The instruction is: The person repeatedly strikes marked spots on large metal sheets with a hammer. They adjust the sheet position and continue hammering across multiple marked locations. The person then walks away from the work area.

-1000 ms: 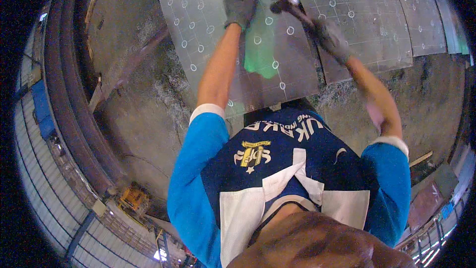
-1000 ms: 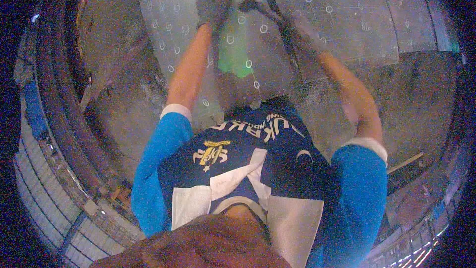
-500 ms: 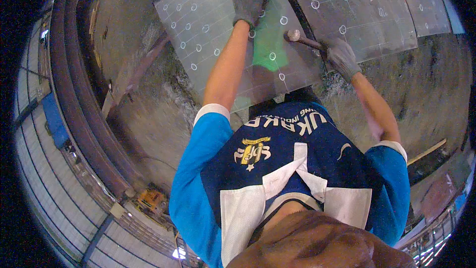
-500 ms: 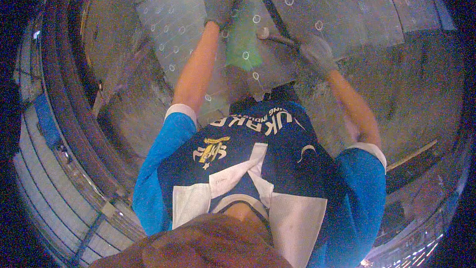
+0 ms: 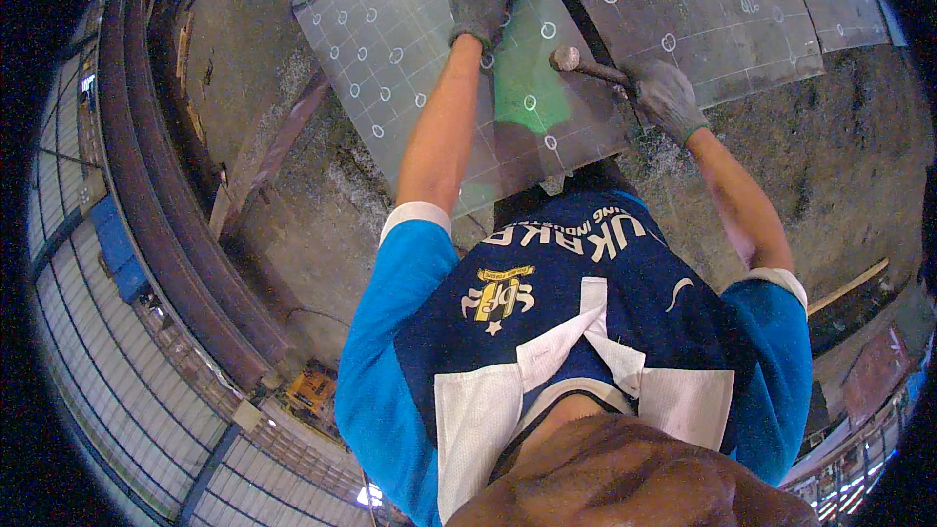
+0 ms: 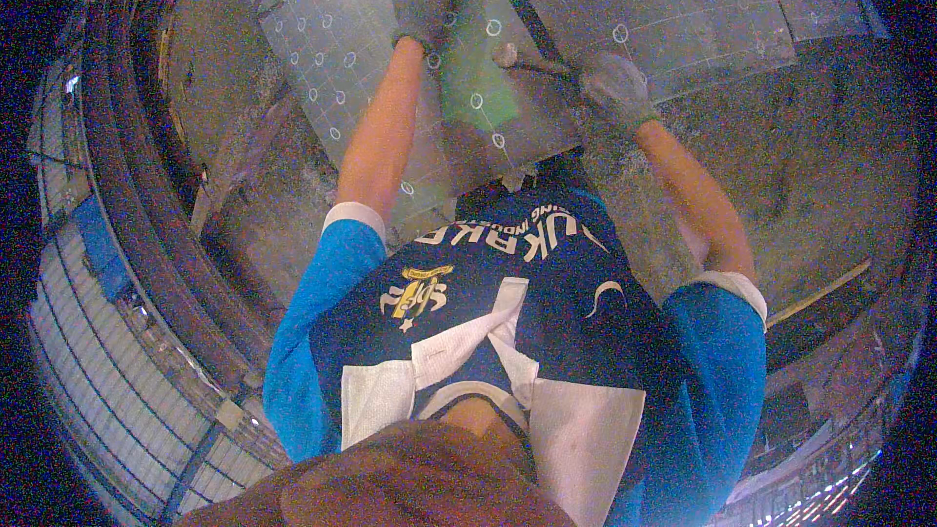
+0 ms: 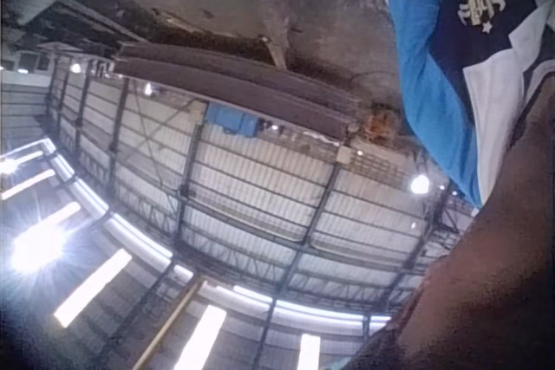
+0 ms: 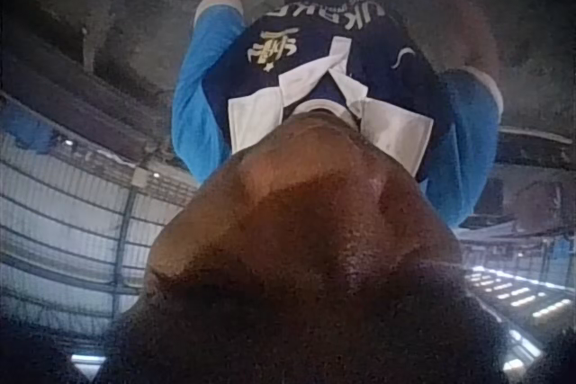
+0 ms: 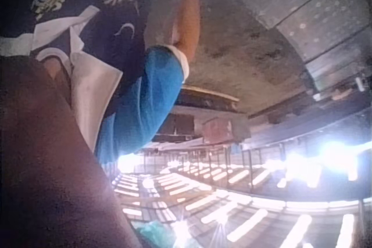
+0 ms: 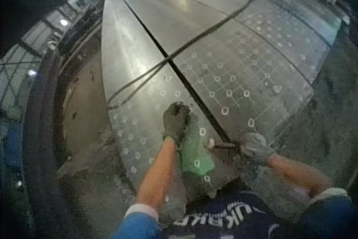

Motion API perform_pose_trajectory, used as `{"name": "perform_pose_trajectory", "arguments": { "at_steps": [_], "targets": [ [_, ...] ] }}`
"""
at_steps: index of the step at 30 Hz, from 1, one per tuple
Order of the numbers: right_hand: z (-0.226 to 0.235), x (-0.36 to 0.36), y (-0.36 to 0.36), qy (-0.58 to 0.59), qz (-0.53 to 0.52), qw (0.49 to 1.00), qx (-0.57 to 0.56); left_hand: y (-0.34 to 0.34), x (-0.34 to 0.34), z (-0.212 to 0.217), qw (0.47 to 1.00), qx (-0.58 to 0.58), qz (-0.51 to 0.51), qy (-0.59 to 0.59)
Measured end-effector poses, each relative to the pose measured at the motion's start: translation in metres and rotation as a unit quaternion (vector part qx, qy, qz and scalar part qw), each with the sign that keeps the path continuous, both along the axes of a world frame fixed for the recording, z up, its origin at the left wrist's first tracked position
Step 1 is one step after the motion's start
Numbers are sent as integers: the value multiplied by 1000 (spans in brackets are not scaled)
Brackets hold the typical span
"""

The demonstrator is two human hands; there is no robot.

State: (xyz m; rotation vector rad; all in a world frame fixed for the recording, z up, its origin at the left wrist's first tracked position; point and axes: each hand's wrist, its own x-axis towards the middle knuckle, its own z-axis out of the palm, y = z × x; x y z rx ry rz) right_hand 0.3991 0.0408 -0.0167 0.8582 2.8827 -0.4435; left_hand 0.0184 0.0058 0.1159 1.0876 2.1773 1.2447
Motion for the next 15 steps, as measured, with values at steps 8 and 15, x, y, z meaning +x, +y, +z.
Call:
{"name": "perform_pose_trajectory", "arguments": {
  "at_steps": [8,15],
  "targets": [
    [7,1,9,197,72,971,114,3,3,2,999,-40,-1,-35],
    [131,-85,36,235,-24,971,-30,0,-2,-25,995,0,-34,90]
  ]
}}
